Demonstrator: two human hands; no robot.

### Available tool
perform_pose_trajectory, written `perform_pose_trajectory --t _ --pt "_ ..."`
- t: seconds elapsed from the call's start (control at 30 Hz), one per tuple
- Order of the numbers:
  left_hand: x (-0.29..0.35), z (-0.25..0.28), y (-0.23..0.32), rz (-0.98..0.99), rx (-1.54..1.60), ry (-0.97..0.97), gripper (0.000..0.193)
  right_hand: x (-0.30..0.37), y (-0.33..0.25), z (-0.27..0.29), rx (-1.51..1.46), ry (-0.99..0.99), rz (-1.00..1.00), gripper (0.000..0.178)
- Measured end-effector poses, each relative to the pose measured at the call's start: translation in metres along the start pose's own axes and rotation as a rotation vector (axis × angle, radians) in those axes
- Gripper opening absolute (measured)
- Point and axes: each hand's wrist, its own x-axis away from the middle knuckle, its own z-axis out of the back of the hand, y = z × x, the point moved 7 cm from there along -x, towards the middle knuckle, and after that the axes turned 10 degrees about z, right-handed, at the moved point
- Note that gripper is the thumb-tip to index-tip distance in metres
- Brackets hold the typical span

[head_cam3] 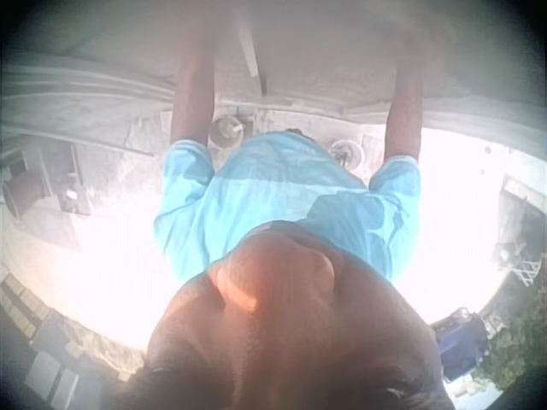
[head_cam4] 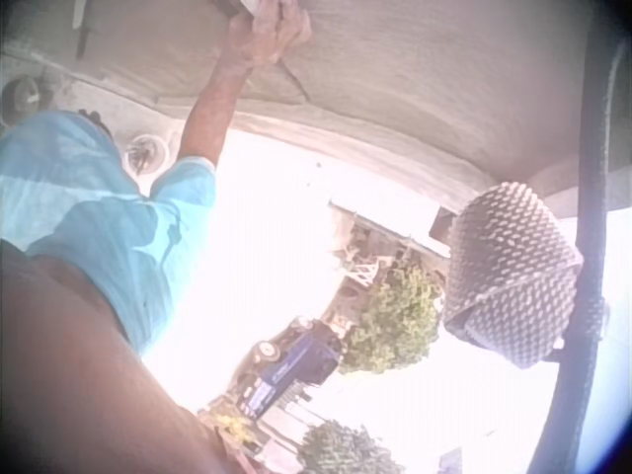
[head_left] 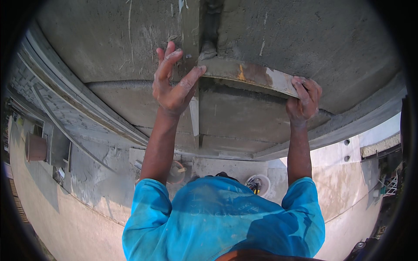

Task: The person scoops cement from a bucket with a trowel and applies it to a concrete ceiling, smoothing the surface. They repeatedly transfer cement and spread it along the ceiling joints, then use a straightedge to level the applied material.

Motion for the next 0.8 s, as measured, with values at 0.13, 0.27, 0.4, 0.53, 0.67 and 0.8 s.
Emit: perform_pose_trajectory --t 0.13,0.27,0.4,0.53,0.67,0.8 --pt "-0.014 -0.002 0.003 -0.013 0.027 0.004 0.028 -0.008 0.002 0.000 0.021 0.051 -0.011 0.053" --pt "-0.036 -0.005 0.009 -0.077 -0.016 0.004 0.026 -0.022 0.010 0.003 0.055 0.058 -0.002 0.052" --pt "-0.047 -0.004 0.012 -0.140 -0.032 0.021 0.029 -0.033 0.015 0.004 0.045 0.090 0.011 0.052" --pt "-0.070 -0.004 0.010 -0.079 0.037 0.145 0.032 -0.062 0.020 0.007 0.063 0.113 0.020 0.051" --pt "-0.077 -0.001 0.022 -0.114 -0.073 0.105 0.028 -0.064 0.024 0.013 0.046 0.082 0.030 0.050" --pt "-0.103 0.001 0.022 -0.180 -0.039 0.217 0.033 -0.078 0.024 0.012 0.036 0.155 0.003 0.050"
